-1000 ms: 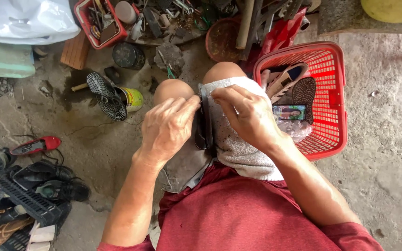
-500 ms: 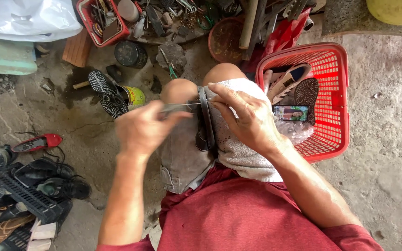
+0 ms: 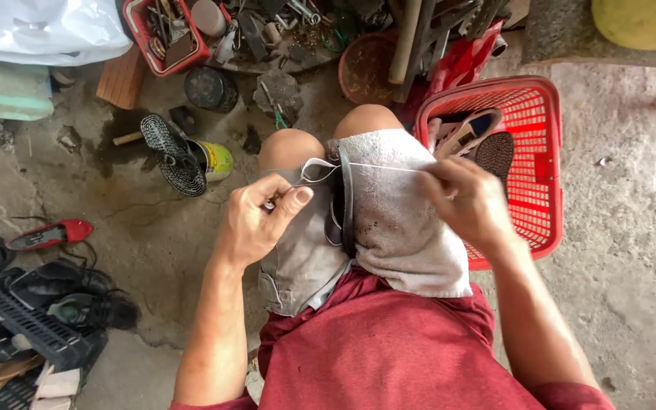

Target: The person sits on the floor and sews a black shoe using a needle and thread. They hold the shoe on their lap, pull the thread through the sole, and tighten the stitches repeatedly.

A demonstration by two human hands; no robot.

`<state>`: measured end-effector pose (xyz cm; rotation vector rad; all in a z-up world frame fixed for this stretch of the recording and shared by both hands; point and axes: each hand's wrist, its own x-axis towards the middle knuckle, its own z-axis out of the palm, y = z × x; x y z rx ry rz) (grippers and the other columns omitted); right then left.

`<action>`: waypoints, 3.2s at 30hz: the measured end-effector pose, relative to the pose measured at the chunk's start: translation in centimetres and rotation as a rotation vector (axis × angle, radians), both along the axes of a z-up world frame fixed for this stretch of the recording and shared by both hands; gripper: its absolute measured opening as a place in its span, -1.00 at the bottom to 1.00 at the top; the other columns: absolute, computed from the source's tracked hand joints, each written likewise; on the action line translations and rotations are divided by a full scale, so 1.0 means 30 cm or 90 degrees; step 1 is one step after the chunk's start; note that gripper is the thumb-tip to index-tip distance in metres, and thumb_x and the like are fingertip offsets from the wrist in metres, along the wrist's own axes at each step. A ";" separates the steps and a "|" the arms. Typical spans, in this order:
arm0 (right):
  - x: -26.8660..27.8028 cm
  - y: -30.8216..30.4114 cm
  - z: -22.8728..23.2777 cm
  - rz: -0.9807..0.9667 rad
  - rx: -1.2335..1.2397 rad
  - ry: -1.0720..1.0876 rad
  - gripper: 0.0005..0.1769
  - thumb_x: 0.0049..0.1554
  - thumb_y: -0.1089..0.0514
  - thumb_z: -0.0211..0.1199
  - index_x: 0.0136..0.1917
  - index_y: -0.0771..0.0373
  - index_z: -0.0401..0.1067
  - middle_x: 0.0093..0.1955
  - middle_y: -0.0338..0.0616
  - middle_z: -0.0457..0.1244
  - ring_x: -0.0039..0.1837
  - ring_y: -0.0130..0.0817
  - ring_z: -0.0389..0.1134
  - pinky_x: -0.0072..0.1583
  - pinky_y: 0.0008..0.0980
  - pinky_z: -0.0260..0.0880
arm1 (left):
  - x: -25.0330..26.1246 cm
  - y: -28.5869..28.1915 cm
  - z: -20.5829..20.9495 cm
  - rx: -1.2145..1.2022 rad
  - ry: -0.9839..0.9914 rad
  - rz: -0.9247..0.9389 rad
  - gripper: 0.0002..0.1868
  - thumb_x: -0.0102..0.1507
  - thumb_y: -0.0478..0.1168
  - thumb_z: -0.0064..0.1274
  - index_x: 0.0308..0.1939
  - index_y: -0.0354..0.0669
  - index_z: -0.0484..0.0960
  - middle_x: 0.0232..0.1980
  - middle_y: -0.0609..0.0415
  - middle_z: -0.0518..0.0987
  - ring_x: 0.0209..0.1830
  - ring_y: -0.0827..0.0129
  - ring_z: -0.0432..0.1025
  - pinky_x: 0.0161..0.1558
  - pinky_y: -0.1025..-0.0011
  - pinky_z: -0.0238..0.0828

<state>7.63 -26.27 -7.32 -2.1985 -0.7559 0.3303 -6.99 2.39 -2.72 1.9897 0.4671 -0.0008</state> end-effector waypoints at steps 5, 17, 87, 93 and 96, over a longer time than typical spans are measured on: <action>0.005 -0.110 0.020 -0.040 -0.045 -0.049 -0.69 0.28 0.05 0.35 -0.28 0.13 0.44 -0.40 -0.15 0.17 -0.32 -0.17 0.30 -0.19 -0.24 0.32 | -0.003 -0.013 -0.001 -0.035 0.008 0.014 -0.65 0.31 -0.01 0.23 -0.49 -0.07 0.59 -0.69 0.16 0.36 -0.62 0.55 0.25 -0.54 0.54 0.23; -0.065 0.160 0.357 0.148 0.434 0.281 -0.62 0.27 0.16 0.02 -0.32 0.35 0.44 -0.05 0.13 0.31 -0.23 -0.32 0.35 -0.03 -0.34 0.43 | 0.077 -0.113 0.011 -0.007 -0.038 0.055 -0.79 0.29 -0.13 0.16 -0.12 -0.16 0.73 -0.36 0.04 0.66 -0.40 0.44 0.50 -0.28 0.39 0.48; 0.053 -0.030 -0.097 -0.179 -0.021 0.262 -0.63 0.30 -0.14 0.21 -0.16 0.17 0.40 -0.29 -0.26 0.22 -0.30 -0.49 0.12 -0.27 -0.42 0.14 | -0.979 0.454 -0.210 0.023 0.120 0.996 -0.65 0.41 -0.09 0.16 -0.44 0.02 0.43 -0.59 0.25 0.28 -0.73 0.55 0.14 -0.71 0.44 -0.18; 0.003 0.029 -0.087 -0.061 0.050 -0.169 -0.75 0.21 0.20 0.45 0.16 0.20 0.55 0.20 0.00 0.29 0.27 0.06 0.33 0.25 -0.06 0.35 | -0.677 0.303 -0.365 0.541 0.037 0.404 -0.82 0.33 -0.24 0.31 0.02 -0.05 0.80 -0.16 0.04 0.62 -0.01 0.14 0.53 0.12 0.29 0.48; -0.023 0.146 0.038 0.015 0.116 -0.203 -0.71 0.14 0.27 0.46 0.15 0.18 0.56 0.21 -0.03 0.33 0.35 0.03 0.29 0.34 -0.04 0.30 | -0.256 0.088 -0.116 0.376 -0.161 0.276 -0.84 0.29 -0.39 0.21 -0.06 -0.15 0.77 -0.11 -0.03 0.62 -0.01 0.15 0.53 0.12 0.24 0.45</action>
